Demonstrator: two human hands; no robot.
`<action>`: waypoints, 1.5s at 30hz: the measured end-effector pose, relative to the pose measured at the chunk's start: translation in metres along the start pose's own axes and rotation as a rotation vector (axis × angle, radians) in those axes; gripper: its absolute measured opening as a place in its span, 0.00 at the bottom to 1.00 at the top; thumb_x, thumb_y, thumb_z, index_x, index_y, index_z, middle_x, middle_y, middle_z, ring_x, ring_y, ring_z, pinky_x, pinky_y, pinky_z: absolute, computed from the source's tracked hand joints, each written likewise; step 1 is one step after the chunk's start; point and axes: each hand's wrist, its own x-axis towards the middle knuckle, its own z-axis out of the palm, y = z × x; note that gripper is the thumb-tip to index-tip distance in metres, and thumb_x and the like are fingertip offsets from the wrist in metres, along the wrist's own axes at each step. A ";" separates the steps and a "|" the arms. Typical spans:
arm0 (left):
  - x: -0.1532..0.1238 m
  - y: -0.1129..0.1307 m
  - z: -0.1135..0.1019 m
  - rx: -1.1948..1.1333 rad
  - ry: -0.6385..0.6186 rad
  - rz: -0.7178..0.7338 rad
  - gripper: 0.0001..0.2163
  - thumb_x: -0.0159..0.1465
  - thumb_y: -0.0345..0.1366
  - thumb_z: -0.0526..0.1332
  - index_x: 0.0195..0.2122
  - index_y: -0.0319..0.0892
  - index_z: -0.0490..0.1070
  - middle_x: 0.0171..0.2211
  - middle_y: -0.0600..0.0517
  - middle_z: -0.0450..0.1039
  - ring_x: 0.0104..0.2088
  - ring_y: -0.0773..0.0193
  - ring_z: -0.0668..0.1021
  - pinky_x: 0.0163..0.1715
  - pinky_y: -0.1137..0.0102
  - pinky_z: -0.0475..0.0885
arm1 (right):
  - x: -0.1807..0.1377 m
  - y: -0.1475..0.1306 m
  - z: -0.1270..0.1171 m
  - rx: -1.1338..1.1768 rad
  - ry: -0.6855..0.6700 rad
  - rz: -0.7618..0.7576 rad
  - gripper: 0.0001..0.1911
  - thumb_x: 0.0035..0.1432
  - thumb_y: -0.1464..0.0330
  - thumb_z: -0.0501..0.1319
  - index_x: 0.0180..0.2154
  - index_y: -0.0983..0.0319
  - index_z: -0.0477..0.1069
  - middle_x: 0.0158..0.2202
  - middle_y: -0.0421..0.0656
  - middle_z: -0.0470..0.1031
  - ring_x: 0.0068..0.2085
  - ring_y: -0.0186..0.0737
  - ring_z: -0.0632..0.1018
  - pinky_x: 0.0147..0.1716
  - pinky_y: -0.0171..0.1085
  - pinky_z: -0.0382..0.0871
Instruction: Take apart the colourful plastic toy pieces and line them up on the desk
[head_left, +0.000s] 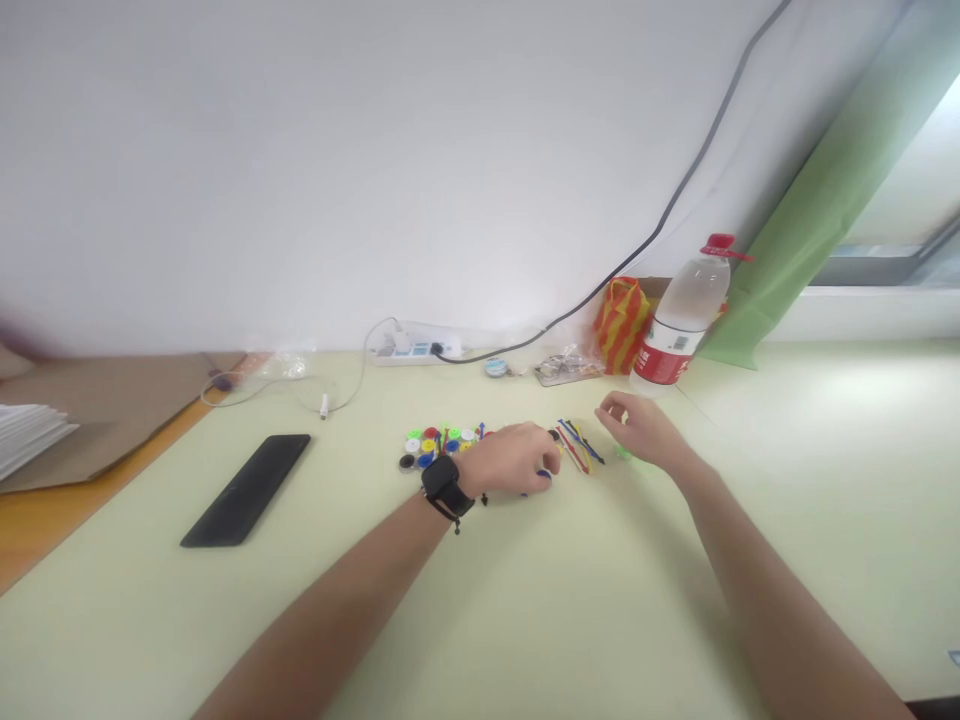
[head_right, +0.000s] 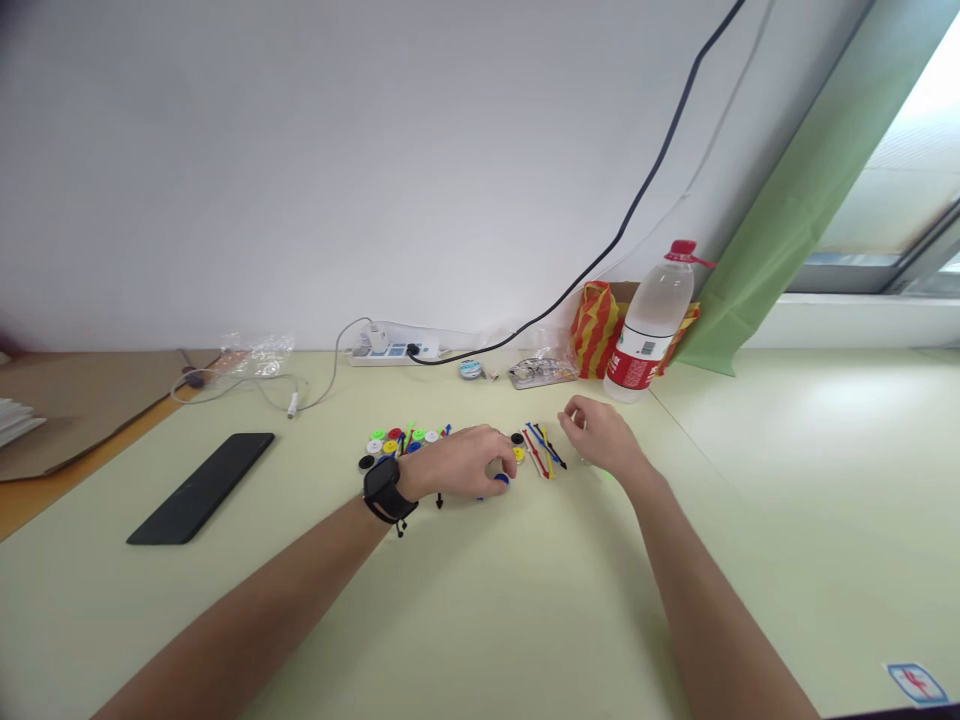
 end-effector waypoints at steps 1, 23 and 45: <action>0.000 -0.001 0.000 0.003 0.002 0.012 0.05 0.56 0.34 0.69 0.35 0.45 0.80 0.38 0.51 0.80 0.41 0.56 0.80 0.40 0.66 0.71 | 0.001 0.006 -0.004 -0.037 -0.013 0.022 0.10 0.61 0.59 0.61 0.32 0.57 0.71 0.31 0.45 0.80 0.32 0.44 0.78 0.32 0.40 0.65; -0.009 -0.025 -0.018 0.092 0.070 -0.021 0.17 0.58 0.44 0.73 0.47 0.48 0.80 0.49 0.48 0.76 0.49 0.51 0.75 0.49 0.62 0.69 | -0.019 -0.044 -0.008 0.815 -0.395 -0.044 0.17 0.59 0.55 0.67 0.42 0.57 0.67 0.29 0.39 0.78 0.26 0.38 0.76 0.28 0.38 0.67; 0.003 0.012 -0.012 -0.367 0.347 0.048 0.06 0.65 0.35 0.63 0.40 0.41 0.75 0.37 0.50 0.79 0.36 0.64 0.79 0.38 0.70 0.75 | -0.026 -0.070 0.002 0.867 -0.374 0.006 0.09 0.53 0.68 0.54 0.38 0.59 0.66 0.19 0.31 0.61 0.20 0.30 0.62 0.21 0.32 0.52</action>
